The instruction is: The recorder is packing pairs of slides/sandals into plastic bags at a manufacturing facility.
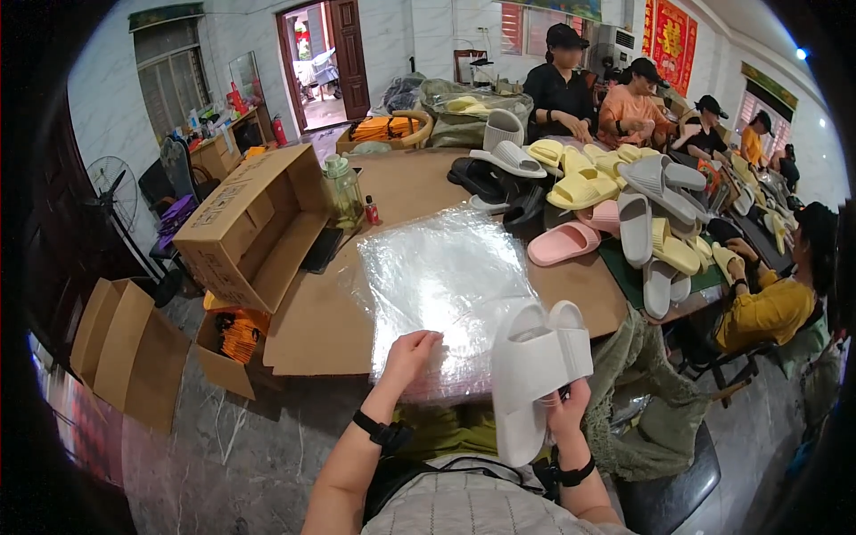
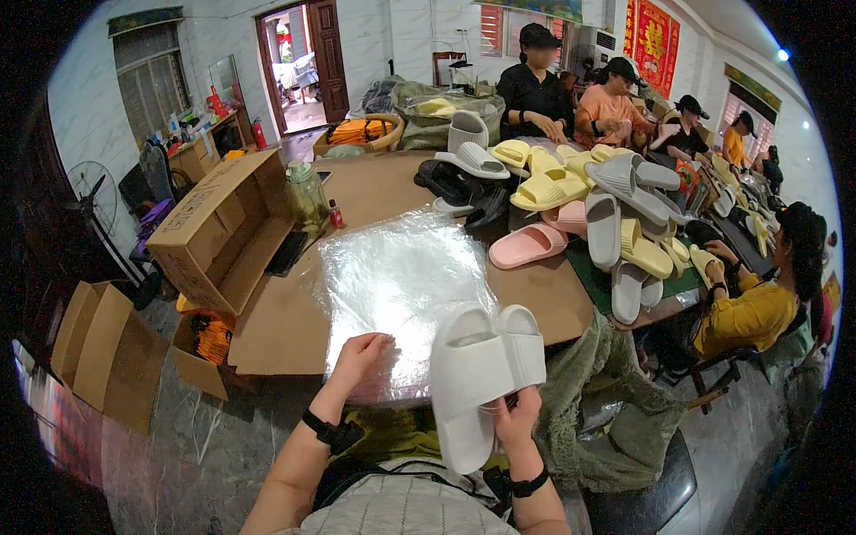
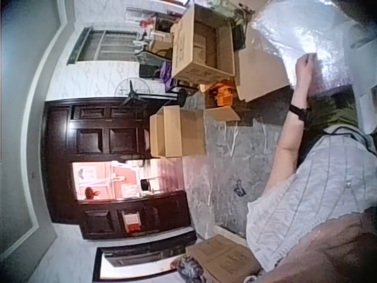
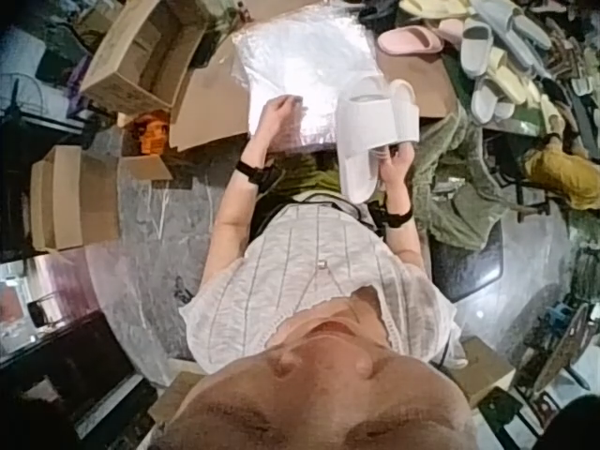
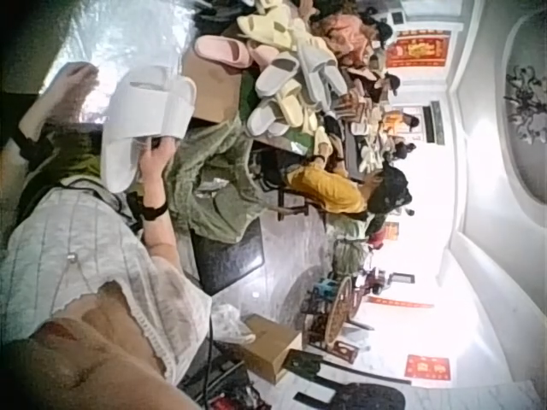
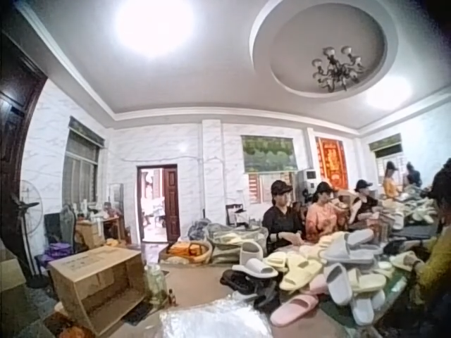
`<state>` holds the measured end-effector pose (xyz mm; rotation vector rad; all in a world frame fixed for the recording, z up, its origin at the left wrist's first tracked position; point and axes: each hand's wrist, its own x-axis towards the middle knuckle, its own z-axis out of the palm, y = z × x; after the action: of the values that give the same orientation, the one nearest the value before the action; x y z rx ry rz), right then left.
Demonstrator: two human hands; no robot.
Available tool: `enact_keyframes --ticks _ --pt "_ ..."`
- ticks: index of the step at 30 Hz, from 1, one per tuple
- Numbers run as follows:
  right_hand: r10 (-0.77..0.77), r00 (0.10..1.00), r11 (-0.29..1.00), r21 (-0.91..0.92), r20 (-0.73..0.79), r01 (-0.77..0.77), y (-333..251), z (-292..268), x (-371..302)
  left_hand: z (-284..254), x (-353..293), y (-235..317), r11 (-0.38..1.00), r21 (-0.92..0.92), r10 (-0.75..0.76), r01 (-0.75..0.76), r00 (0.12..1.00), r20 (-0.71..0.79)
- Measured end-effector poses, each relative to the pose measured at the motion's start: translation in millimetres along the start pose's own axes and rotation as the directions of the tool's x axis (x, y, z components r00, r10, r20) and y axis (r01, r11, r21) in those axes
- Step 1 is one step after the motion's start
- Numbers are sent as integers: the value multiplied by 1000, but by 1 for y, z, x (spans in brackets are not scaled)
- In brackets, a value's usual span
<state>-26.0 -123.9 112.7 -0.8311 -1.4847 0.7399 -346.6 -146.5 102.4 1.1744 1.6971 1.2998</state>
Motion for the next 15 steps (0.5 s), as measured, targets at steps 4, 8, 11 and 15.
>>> enact_keyframes --ticks 4,8,11,15 --pt "-250 920 819 -441 302 367 -22 1 7 0 -5 24 999 33 25 -25 1000 9" --pt "-95 863 721 -564 497 404 -29 6 4 4 -12 57 969 147 196 -200 980 38" --pt "-15 857 689 -615 516 382 -32 7 12 5 -15 72 956 182 222 -229 973 57" --pt "93 780 643 -635 619 427 -38 8 10 15 -27 87 848 343 381 -405 914 140"
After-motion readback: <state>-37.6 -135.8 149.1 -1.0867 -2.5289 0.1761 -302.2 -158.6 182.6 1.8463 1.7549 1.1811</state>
